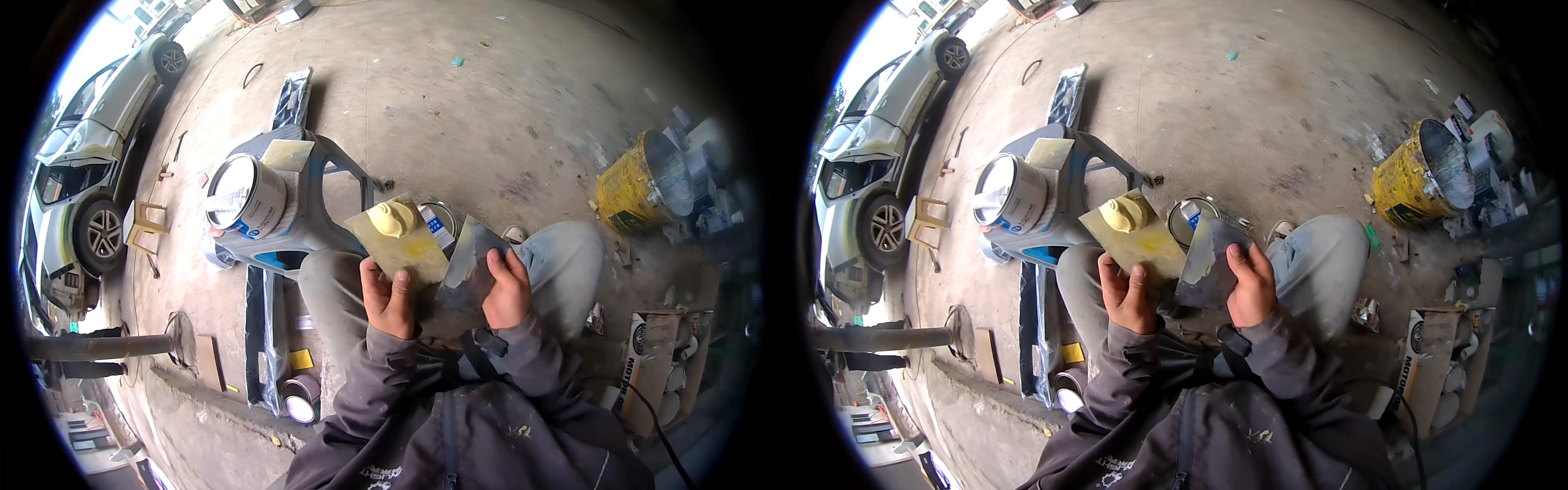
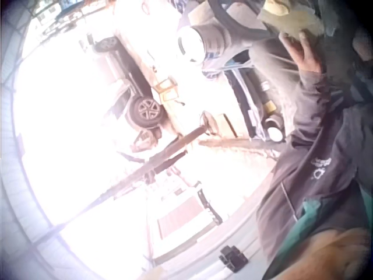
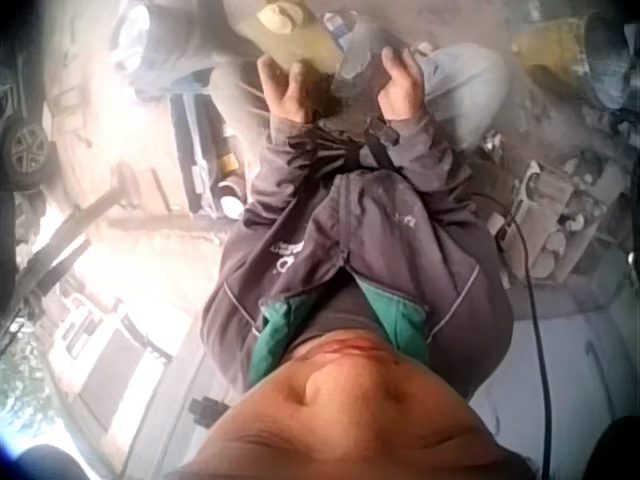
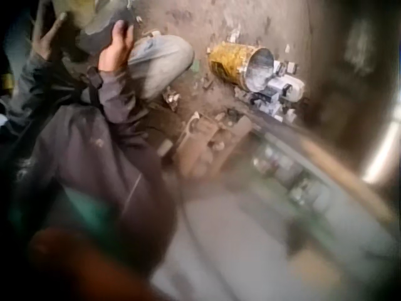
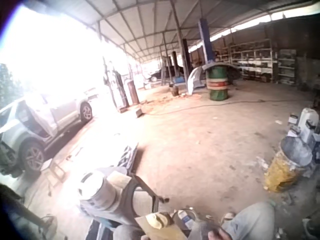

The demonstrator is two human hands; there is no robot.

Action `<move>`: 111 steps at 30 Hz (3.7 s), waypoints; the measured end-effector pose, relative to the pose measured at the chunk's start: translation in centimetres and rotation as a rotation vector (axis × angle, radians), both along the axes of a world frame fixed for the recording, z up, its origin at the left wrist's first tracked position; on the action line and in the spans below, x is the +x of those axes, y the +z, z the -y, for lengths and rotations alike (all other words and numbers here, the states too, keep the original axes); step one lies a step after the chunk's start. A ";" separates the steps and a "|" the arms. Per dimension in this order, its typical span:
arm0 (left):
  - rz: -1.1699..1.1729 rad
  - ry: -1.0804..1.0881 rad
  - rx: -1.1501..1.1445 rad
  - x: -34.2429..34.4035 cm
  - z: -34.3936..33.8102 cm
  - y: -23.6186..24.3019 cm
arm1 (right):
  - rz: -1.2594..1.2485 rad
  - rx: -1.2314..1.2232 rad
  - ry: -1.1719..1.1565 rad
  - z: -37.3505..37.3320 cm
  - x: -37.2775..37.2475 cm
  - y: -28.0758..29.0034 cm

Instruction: The person mixes a yellow body filler with a hardener on a mixing board using a putty knife. They then apply the mixed filler to a damaged area on the front fender of a white car, smoothing it over the surface.

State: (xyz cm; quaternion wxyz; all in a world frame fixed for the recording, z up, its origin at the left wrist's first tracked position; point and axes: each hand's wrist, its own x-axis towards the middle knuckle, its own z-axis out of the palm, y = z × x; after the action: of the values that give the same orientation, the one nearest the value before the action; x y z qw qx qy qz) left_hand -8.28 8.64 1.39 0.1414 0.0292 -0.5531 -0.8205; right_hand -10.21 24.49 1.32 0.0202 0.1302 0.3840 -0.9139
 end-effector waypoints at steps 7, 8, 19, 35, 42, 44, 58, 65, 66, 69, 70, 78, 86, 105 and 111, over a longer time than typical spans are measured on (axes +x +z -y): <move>0.060 -0.172 -0.688 2.0 -0.6 -1.2 | 0.037 -0.016 -0.042 -0.5 -1.5 -1.0; 0.034 -0.180 -0.793 1.8 -0.4 -0.8 | 0.024 0.004 -0.069 -0.3 -1.6 -0.7; 0.221 -0.363 -0.302 0.8 4.5 1.4 | -0.349 -0.132 0.007 -2.9 -4.1 2.9; 0.005 0.153 -1.016 -1.0 0.5 3.0 | -0.660 0.829 -0.117 1.8 -1.4 0.0; -0.052 0.161 -1.029 -2.0 0.8 5.5 | -0.650 0.807 0.071 2.6 0.3 -0.5; -0.042 0.225 -1.037 -1.8 1.1 5.6 | -0.595 0.714 -0.010 1.4 -0.2 -0.2; -0.008 0.180 -0.778 -1.6 2.5 5.1 | -0.554 0.601 -0.017 0.3 -1.2 0.4; 0.190 -0.335 -0.310 -1.6 3.8 2.3 | -0.468 -0.059 0.135 -1.1 -3.4 4.9; 0.207 -0.333 -0.241 -1.6 3.2 2.4 | -0.430 0.085 0.129 -0.5 -2.6 3.9; 0.191 -0.331 -0.153 -1.9 3.0 2.3 | -0.426 0.425 0.174 0.0 -1.0 -1.9; 0.187 -0.309 -0.153 -1.7 3.1 2.2 | -0.419 0.482 0.121 0.0 -0.8 -2.0; -0.006 0.169 -1.043 -1.3 -0.5 5.1 | -0.680 0.903 -0.133 2.4 -1.2 1.2; 0.006 0.143 -0.732 -2.3 2.2 4.9 | -0.496 0.522 0.015 0.1 -0.7 -0.4; 0.060 0.143 -0.820 -0.7 0.9 3.2 | -0.554 0.694 -0.143 1.5 -1.0 1.4; -0.049 0.260 -1.088 -1.1 -0.1 6.2 | -0.691 0.846 -0.015 3.4 0.3 1.0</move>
State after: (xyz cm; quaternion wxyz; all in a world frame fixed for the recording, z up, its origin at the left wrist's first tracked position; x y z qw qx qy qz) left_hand -9.37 8.69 7.58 0.2490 0.0008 -0.8851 -0.3931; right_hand -9.89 21.06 2.28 -0.1678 -0.1783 0.7015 -0.6692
